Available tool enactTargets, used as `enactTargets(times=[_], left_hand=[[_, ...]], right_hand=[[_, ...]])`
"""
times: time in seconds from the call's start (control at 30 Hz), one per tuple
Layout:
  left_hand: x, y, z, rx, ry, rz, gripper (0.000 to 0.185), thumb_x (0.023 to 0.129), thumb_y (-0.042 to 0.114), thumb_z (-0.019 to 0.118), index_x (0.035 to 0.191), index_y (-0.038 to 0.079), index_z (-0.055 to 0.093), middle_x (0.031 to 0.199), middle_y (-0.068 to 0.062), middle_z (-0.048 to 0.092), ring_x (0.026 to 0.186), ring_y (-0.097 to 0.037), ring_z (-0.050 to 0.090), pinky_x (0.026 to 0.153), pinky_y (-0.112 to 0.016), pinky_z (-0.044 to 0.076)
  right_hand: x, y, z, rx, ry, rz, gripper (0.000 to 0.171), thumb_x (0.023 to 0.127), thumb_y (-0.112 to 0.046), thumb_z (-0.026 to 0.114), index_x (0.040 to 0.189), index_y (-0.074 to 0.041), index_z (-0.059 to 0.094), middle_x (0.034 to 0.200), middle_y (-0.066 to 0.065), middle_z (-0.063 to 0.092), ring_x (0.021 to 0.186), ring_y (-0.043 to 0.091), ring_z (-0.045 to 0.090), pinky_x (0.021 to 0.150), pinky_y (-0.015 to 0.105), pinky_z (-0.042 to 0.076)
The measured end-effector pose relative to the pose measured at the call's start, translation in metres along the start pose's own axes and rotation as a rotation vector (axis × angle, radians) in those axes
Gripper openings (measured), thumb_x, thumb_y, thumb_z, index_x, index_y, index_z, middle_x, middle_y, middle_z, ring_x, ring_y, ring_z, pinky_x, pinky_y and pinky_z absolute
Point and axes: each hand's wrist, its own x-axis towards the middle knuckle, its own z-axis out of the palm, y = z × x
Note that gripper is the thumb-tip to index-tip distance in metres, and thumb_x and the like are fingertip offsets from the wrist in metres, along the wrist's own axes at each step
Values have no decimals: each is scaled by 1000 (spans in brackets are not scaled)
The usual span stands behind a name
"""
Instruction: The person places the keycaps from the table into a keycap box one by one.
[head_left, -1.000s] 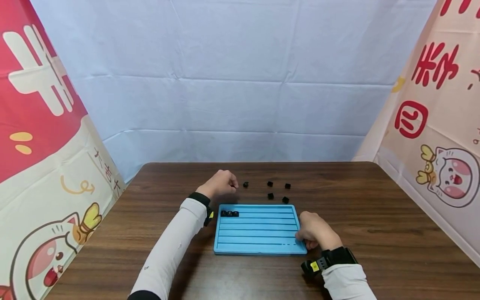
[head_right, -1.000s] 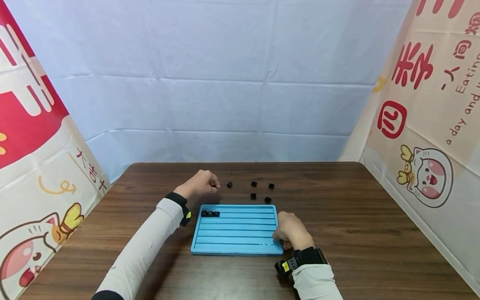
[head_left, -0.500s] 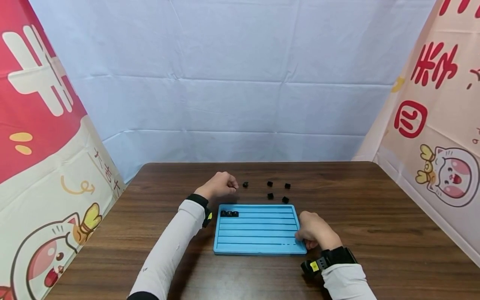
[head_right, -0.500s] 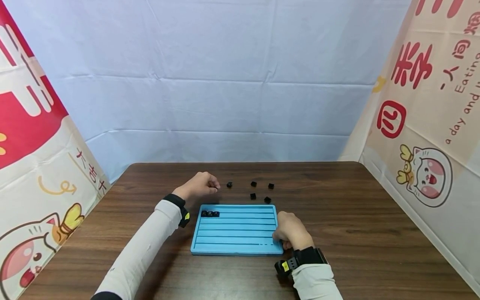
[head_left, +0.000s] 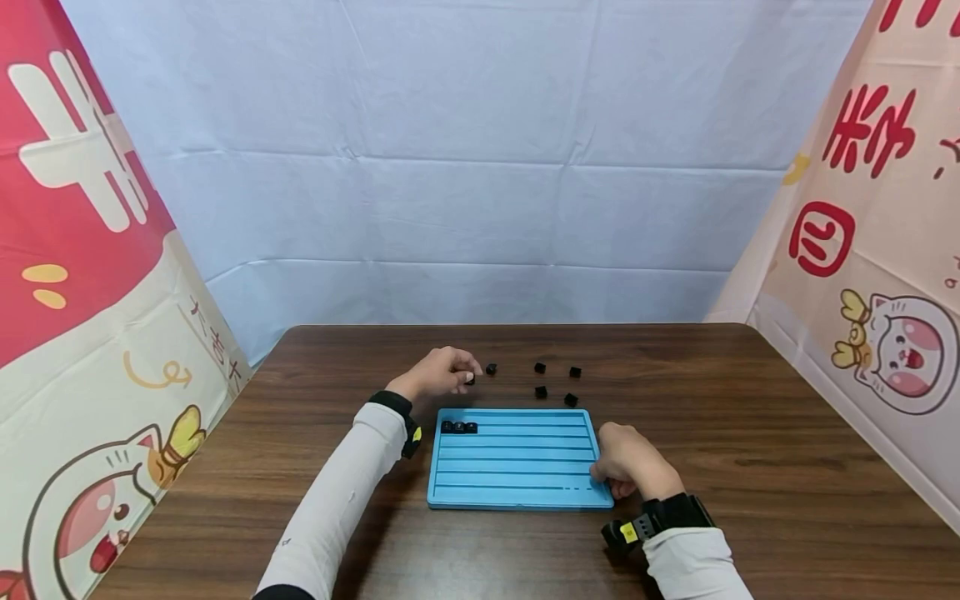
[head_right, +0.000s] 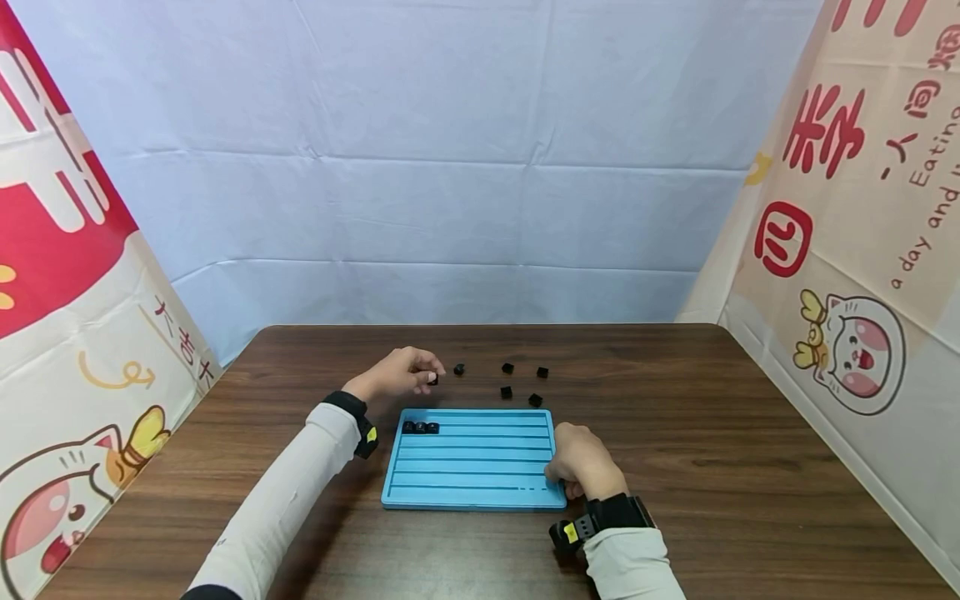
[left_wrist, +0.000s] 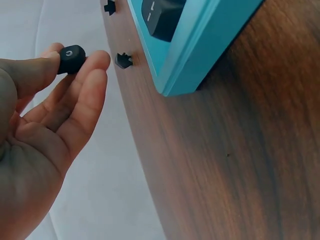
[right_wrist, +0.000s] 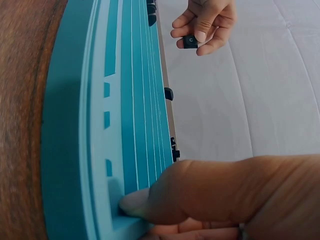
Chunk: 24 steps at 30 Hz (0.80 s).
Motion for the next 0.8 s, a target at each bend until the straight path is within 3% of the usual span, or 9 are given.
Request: enactTargets(times=[0.17, 0.37, 0.63, 0.8], left_hand=[[1, -1, 1, -72, 0, -23, 21, 98, 4, 46, 107, -1, 64, 95, -6, 61, 78, -23, 63, 71, -37, 53], [1, -1, 2, -142, -8, -46, 20, 96, 4, 50, 111, -4, 61, 99, -18, 62, 81, -23, 62, 73, -39, 53], [1, -3, 4, -43, 32, -55, 27, 82, 6, 71, 108, 2, 64, 88, -1, 61, 79, -19, 54, 66, -30, 49], [-1, -3, 4, -41, 41, -38, 23, 85, 9, 68, 107, 1, 65, 75, -6, 58, 73, -26, 57, 64, -31, 49]], right_hand=[[-1, 0, 0, 2, -4, 4, 15, 79, 2, 63, 65, 0, 59, 46, 8, 53, 39, 17, 53, 38, 27, 46], [-1, 1, 0, 0, 6, -7, 14, 79, 2, 64, 67, 0, 58, 46, 9, 54, 39, 17, 53, 38, 27, 46], [0, 0, 0, -1, 1, 3, 13, 79, 2, 63, 67, 0, 59, 47, 10, 55, 39, 17, 53, 38, 27, 47], [1, 0, 0, 2, 3, 5, 14, 80, 1, 64, 67, 0, 59, 48, 10, 55, 40, 17, 54, 38, 27, 47]])
